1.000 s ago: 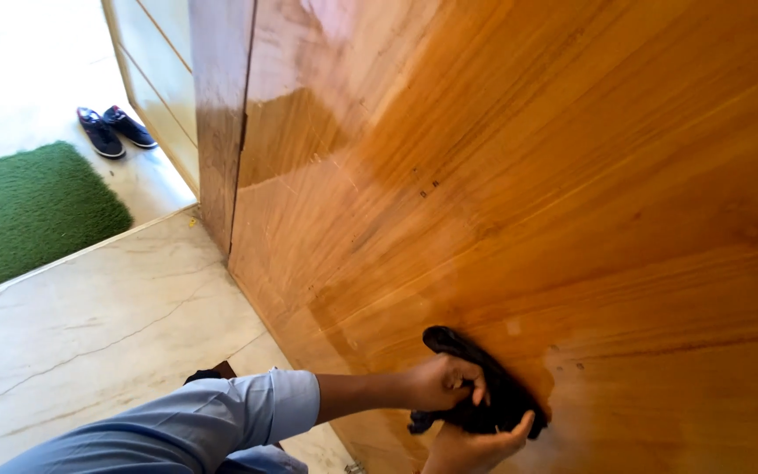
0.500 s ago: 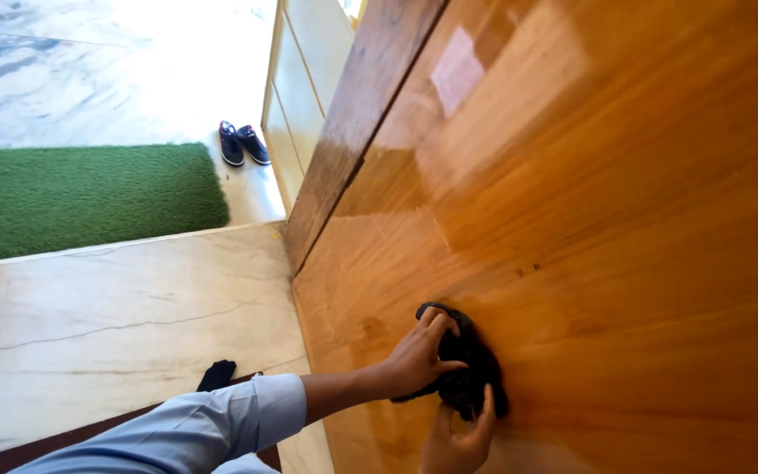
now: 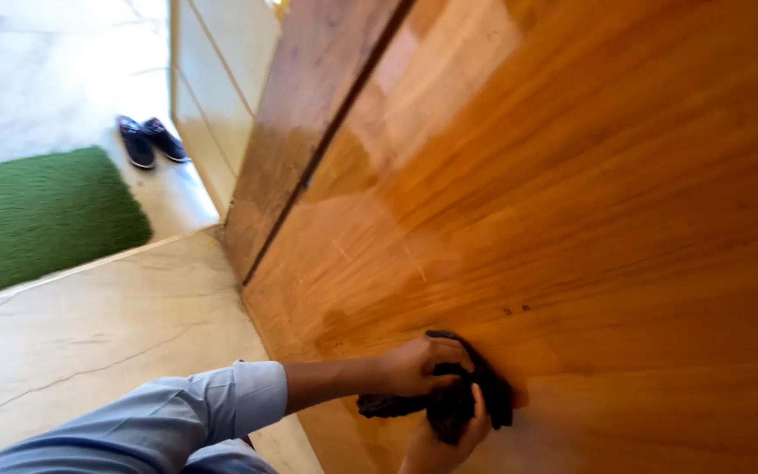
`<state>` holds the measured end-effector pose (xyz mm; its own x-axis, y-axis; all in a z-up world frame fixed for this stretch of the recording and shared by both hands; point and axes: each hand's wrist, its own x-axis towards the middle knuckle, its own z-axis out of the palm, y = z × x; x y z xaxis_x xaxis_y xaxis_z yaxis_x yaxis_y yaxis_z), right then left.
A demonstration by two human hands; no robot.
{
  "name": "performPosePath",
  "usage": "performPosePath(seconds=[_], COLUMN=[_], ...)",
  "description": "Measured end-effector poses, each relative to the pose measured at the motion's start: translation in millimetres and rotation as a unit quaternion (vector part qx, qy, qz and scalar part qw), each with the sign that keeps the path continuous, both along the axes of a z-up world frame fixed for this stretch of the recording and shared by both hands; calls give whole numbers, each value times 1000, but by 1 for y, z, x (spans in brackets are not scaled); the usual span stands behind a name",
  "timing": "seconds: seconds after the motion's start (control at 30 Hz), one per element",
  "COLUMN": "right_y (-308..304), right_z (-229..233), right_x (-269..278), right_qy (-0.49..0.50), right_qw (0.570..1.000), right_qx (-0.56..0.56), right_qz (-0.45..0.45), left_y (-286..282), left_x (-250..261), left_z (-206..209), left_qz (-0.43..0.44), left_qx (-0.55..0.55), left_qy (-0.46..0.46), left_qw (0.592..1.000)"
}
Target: Wiping a wooden door and its frame with a cloth.
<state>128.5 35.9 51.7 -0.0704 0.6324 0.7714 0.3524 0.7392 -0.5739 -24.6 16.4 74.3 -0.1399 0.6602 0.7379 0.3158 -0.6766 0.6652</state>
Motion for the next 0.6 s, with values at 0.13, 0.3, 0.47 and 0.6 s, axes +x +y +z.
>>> performPosePath(seconds=[0.13, 0.3, 0.47, 0.6], right_y=[-22, -26, -13, -5], right_z=[7, 23, 31, 25], right_x=[24, 22, -1, -13], right_qy=[-15, 42, 25, 34], right_qw=[982, 963, 964, 977], right_qx=[-175, -234, -211, -199], right_qz=[69, 125, 159, 74], left_y=[4, -1, 20, 24], left_x=[6, -1, -7, -14], left_z=[2, 26, 10, 1], left_qz=[-37, -58, -50, -64], left_qx=[-45, -135, -80, -100], left_qy=[-51, -87, -55, -51], left_qw=[997, 985, 994, 992])
